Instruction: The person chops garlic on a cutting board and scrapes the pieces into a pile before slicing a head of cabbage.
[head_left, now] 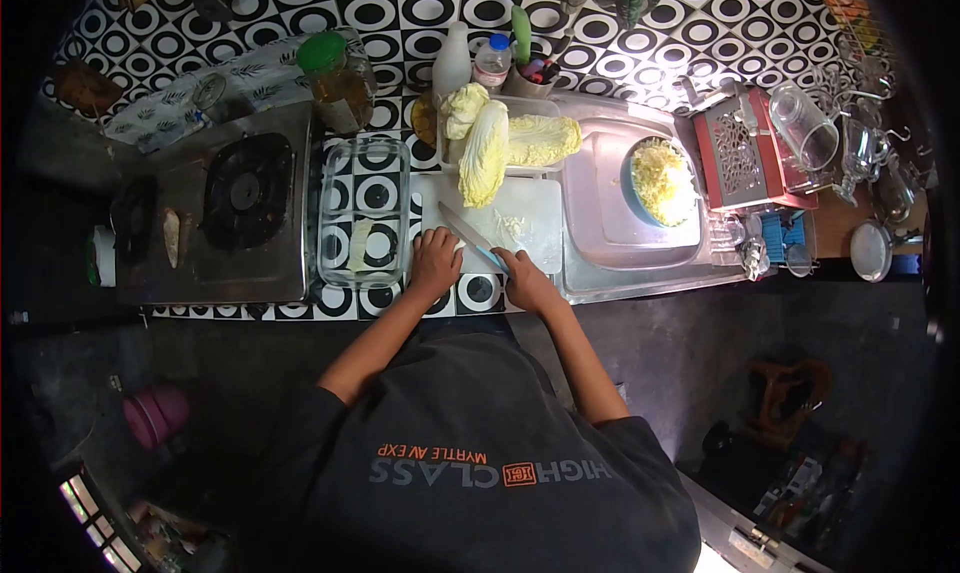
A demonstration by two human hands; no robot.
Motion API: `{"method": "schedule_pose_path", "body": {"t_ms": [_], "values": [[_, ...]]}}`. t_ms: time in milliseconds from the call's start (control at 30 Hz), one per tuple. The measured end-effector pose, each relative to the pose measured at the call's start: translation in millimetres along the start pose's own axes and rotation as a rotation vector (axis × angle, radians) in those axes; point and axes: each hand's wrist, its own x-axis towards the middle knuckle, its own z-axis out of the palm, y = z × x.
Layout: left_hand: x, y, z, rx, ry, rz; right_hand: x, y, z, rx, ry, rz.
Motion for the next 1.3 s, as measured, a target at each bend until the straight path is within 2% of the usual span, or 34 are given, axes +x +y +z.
{"method": "schedule_pose_path", "body": {"t_ms": [300, 500, 700, 800, 1067, 1300], "values": [[1, 0, -3, -0.014, -0.045, -0.009, 8, 0, 0, -0.110, -0.009, 0.126], [1, -1, -3, -0.018, -0.041, 0.006, 0, -13, -9, -0.088, 0.090, 0.079], [0, -3, -4, -0.041, -0.020, 0.036, -13, -26, -5, 0.005, 0.122, 0.021], [-1, -3, -4, -0.050, 0.002, 0.051, -17, -22, 9, 0.104, 0.231, -0.040], [-4, 5, -7, 0.000, 0.003, 0.056, -35, -29, 25, 0.226, 0.288, 0.030], [-15, -1, -8, 0.025, -0.014, 0.141, -35, -22, 50, 0.309, 0.341, 0.105]]}}
